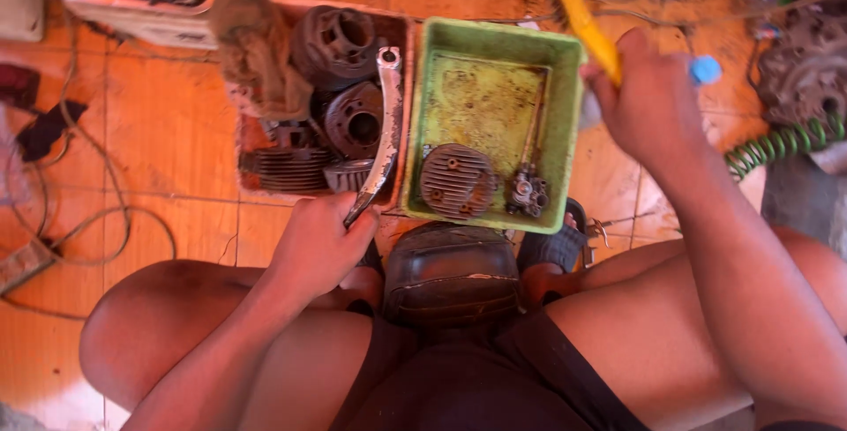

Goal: Cleaning and inspecting motorcycle engine components using a brush, wrench, and cleaning liquid

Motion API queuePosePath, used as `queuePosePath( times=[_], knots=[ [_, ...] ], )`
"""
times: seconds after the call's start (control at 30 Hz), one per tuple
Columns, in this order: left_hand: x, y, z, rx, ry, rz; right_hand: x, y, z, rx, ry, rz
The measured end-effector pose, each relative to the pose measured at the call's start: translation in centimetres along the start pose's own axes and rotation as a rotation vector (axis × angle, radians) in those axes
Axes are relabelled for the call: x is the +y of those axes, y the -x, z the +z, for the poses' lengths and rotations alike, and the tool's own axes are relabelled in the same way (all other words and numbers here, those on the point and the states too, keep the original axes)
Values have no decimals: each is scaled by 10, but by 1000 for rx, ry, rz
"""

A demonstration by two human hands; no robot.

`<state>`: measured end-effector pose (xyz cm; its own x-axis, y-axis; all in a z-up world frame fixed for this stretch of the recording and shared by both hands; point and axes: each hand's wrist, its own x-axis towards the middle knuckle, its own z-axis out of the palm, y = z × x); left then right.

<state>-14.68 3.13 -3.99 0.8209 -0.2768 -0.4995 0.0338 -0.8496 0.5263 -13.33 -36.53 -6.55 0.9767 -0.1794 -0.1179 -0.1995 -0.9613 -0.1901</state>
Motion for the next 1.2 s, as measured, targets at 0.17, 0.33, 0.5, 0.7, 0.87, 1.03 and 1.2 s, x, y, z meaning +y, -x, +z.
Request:
queuePosePath(
  times=[0.17,0.33,0.5,0.7,0.87,1.03,1.2],
  knots=[
    [-34,-2,-3,130,200,42,-113,20,-17,-83,-347,-315],
    [-64,0,-2,235,228,76,-150,28,16,-45,-305,-707],
    [-71,6,-15,230,108,116,-150,4,45,-76,-175,-833],
    [-77,-1,-12,194,29,134,-168,31,33,-17,-292,-860],
    [-75,-5,-4,148,-5,174,-149,-5,45,40,-211,-776],
    [-81,-19,-3,140,-83,185,-140,19,66,-68,-395,-792],
    [-68,-11,-8,108,-50,135,-135,-26,62,38,-434,-656]
  ],
)
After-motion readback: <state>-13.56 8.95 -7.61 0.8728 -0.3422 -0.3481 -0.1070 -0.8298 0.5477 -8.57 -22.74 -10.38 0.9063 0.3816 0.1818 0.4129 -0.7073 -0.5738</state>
